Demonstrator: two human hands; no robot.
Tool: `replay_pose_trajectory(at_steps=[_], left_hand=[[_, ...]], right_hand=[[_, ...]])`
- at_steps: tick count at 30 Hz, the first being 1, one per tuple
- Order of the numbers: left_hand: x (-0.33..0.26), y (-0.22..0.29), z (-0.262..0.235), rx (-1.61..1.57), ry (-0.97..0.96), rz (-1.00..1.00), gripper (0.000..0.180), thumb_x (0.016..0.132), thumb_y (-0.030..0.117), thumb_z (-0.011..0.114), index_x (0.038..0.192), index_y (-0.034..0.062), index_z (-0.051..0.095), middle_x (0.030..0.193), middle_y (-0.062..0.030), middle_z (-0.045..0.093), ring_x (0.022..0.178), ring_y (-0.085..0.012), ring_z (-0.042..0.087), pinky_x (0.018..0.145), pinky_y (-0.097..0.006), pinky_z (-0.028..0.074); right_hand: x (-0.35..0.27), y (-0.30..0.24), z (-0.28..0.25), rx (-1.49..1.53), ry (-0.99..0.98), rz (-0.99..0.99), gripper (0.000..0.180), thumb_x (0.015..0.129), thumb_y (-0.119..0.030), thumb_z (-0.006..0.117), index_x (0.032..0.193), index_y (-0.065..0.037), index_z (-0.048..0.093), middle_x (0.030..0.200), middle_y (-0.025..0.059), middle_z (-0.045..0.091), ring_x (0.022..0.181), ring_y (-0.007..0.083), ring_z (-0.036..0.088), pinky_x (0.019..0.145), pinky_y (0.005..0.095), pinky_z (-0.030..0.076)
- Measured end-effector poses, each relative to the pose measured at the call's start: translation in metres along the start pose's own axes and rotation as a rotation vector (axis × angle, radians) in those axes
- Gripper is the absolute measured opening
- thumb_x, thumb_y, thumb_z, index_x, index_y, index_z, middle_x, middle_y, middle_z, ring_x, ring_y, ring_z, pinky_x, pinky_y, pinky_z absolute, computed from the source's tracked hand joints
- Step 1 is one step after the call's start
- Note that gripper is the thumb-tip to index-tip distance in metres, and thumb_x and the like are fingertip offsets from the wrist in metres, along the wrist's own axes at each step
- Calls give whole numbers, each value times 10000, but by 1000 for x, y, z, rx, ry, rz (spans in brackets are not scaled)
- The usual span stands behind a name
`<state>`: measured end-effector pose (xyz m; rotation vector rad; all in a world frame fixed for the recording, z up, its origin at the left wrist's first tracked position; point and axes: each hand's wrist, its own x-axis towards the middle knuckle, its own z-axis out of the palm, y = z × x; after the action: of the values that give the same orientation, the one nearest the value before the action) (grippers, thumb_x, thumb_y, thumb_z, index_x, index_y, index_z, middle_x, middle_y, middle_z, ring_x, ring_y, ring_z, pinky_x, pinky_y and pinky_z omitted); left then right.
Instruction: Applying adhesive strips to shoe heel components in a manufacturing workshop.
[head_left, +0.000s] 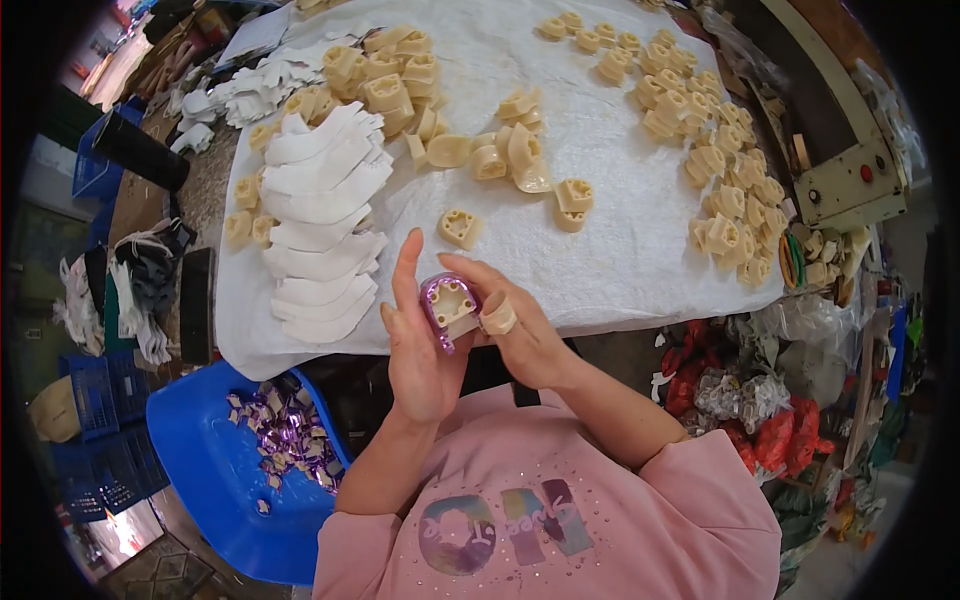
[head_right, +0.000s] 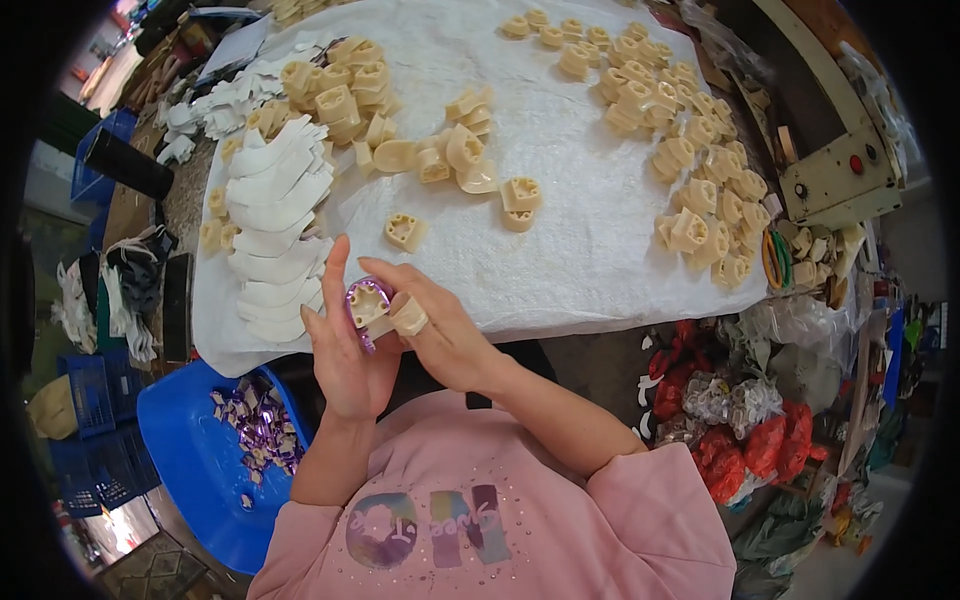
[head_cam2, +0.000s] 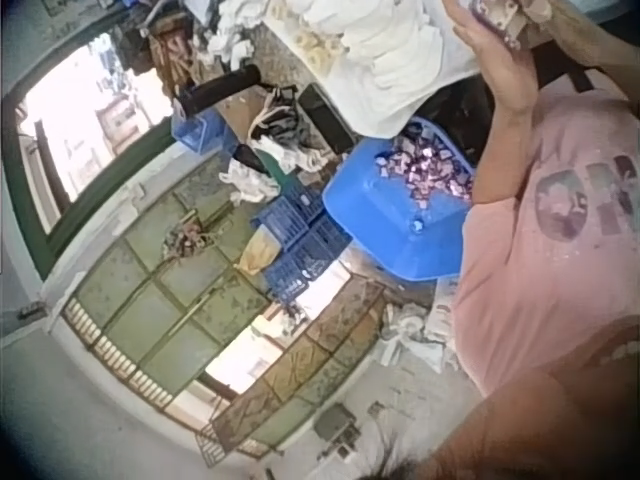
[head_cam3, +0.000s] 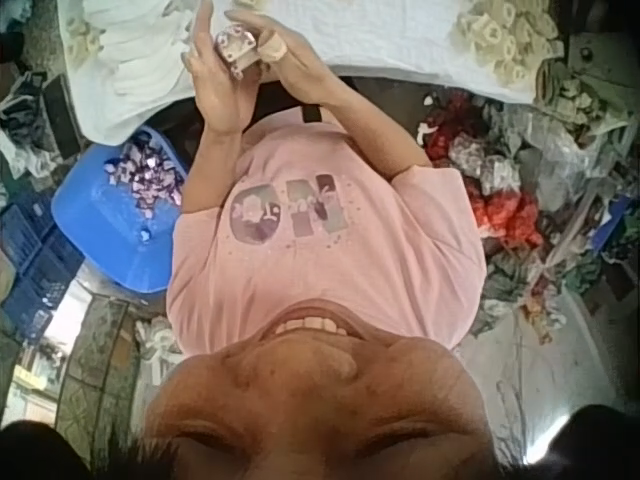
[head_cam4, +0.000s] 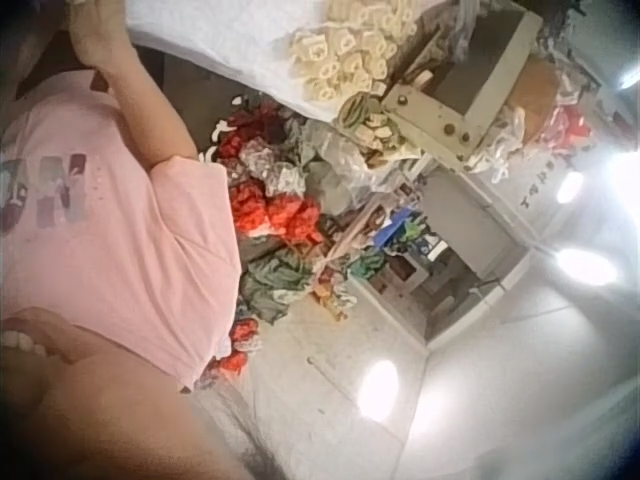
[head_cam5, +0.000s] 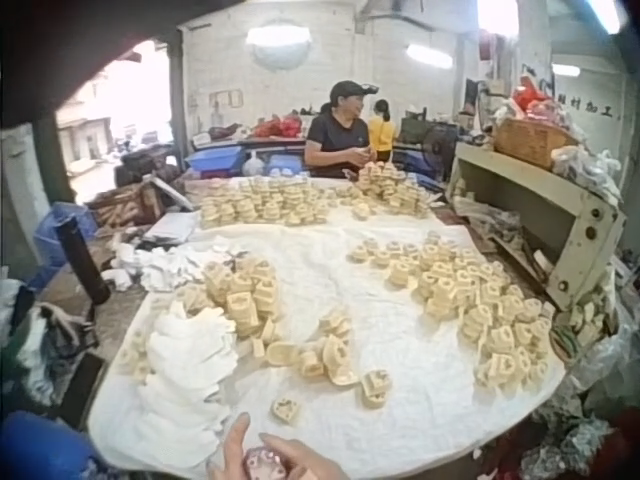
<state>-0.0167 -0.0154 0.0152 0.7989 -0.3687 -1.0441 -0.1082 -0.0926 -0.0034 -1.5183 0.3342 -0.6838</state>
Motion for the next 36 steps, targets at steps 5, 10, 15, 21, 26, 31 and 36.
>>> replay_pose_trajectory(at_steps=[5, 10, 15, 21, 26, 31, 36], left_hand=[[-2, 8, -13, 387, -141, 30, 799, 895, 662, 253, 1458, 133, 51, 1167, -162, 496, 990, -205, 537, 843, -354, 446], [2, -10, -30, 1034, -291, 589, 737, 924, 508, 386, 1428, 42, 115, 1173, -241, 474, 974, -256, 545, 870, -365, 430], [-2, 6, -14, 916, -170, 238, 485, 817, 131, 658, 1224, -12, 437, 1030, -136, 557, 919, -227, 561, 831, -332, 435], [0, 19, -18, 774, -79, 183, 509, 657, -20, 732, 1126, 24, 538, 895, -70, 561, 734, -121, 536, 626, -243, 462], [-1, 32, -15, 1196, -216, 394, 463, 632, -41, 726, 1071, 30, 596, 850, -37, 565, 671, -85, 517, 566, -215, 433], [3, 28, -15, 1195, -175, 455, 473, 616, -28, 739, 1065, 32, 604, 800, -30, 565, 619, -79, 504, 525, -209, 415], [9, 17, -12, 1214, -150, 556, 483, 586, 16, 776, 1030, 30, 586, 764, -71, 576, 556, -155, 532, 519, -248, 456]], right_hand=[[12, -9, -16, -419, 105, -256, 311, 881, -206, 547, 1134, -26, 540, 893, 128, 540, 705, 224, 560, 595, 328, 463], [11, -29, -17, -602, -36, -26, 257, 828, -208, 602, 976, 1, 582, 752, 120, 565, 633, 248, 573, 573, 336, 459], [7, -22, -16, -411, 118, -129, 234, 868, -202, 552, 898, 27, 587, 710, 131, 569, 661, 232, 578, 617, 325, 456], [24, -18, -28, 228, -57, 312, 241, 915, -245, 515, 850, -21, 574, 704, 23, 547, 643, 102, 503, 580, 259, 410], [27, -9, -44, 238, -239, 317, 182, 893, -214, 572, 843, -39, 566, 823, 1, 575, 737, 86, 510, 649, 239, 415], [23, -20, -31, -249, -145, 77, 187, 881, -178, 556, 799, -10, 551, 710, 46, 563, 677, 99, 529, 609, 259, 436], [15, -3, -28, 90, 2, 153, 194, 919, -177, 508, 888, 1, 578, 770, 44, 603, 736, 99, 551, 643, 265, 454]])
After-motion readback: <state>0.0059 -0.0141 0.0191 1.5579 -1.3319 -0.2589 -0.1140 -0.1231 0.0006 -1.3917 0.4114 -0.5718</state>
